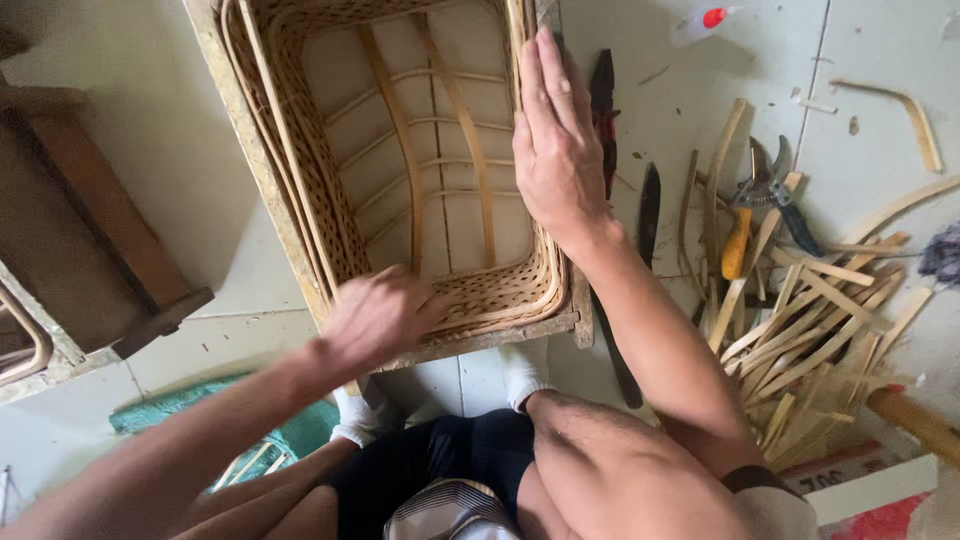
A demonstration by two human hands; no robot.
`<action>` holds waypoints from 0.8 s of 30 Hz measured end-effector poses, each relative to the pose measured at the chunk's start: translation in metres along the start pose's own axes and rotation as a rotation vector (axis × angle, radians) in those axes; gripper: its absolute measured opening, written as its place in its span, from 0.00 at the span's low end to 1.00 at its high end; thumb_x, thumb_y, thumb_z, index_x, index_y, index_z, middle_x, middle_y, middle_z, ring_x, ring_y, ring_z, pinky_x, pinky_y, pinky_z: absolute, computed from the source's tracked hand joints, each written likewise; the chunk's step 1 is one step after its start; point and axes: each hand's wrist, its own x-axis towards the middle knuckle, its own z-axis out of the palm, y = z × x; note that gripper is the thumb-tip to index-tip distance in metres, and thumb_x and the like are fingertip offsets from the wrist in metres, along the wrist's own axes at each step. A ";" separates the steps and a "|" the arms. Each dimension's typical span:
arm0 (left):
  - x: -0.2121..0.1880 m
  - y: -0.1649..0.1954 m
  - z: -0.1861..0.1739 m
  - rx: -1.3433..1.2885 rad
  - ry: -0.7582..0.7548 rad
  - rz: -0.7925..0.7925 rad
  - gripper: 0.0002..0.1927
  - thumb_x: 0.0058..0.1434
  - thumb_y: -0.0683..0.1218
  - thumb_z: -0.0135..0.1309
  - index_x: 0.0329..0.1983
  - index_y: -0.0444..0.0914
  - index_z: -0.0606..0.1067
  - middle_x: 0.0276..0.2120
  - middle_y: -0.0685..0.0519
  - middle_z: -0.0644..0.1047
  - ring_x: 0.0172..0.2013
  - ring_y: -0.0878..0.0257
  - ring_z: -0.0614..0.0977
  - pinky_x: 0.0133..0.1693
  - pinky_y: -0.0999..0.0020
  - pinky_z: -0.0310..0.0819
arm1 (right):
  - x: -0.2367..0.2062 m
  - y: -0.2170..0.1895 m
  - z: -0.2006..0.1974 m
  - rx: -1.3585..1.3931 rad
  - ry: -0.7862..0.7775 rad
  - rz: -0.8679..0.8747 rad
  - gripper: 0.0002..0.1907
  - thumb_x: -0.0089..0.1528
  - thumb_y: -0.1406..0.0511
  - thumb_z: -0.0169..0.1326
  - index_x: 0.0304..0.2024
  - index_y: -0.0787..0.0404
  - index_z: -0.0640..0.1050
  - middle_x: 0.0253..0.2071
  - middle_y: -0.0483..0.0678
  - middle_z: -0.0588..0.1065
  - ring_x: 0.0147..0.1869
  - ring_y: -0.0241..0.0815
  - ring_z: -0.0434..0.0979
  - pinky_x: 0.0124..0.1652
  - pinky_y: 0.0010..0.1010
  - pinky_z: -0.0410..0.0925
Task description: The person sits on the floor repairing a woven bamboo basket. They apply glue from a squeeze bottle to the basket frame, trim and tuck bamboo strips with a knife, weave and press curved bamboo slats across the basket interior, tap strips into place with a hammer, and cut excess material with pliers.
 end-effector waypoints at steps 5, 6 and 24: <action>0.045 0.061 0.037 -0.794 -0.025 0.314 0.13 0.61 0.52 0.63 0.41 0.38 0.84 0.32 0.46 0.80 0.33 0.59 0.79 0.36 0.64 0.76 | 0.000 -0.001 -0.001 0.016 -0.016 0.022 0.34 0.74 0.74 0.52 0.80 0.61 0.56 0.80 0.51 0.51 0.83 0.55 0.56 0.80 0.37 0.58; 0.050 0.066 0.042 -0.857 0.016 0.320 0.13 0.58 0.51 0.65 0.40 0.39 0.84 0.33 0.48 0.80 0.33 0.61 0.81 0.37 0.65 0.77 | 0.000 -0.001 -0.001 0.009 -0.021 0.026 0.34 0.74 0.74 0.52 0.80 0.61 0.56 0.81 0.51 0.51 0.84 0.56 0.56 0.81 0.39 0.57; 0.059 0.043 -0.011 -0.199 0.275 0.516 0.08 0.63 0.48 0.58 0.39 0.40 0.83 0.35 0.46 0.80 0.37 0.51 0.81 0.40 0.56 0.75 | 0.013 -0.016 -0.014 0.051 -0.073 0.061 0.30 0.73 0.74 0.50 0.77 0.65 0.59 0.79 0.57 0.55 0.82 0.59 0.59 0.77 0.42 0.59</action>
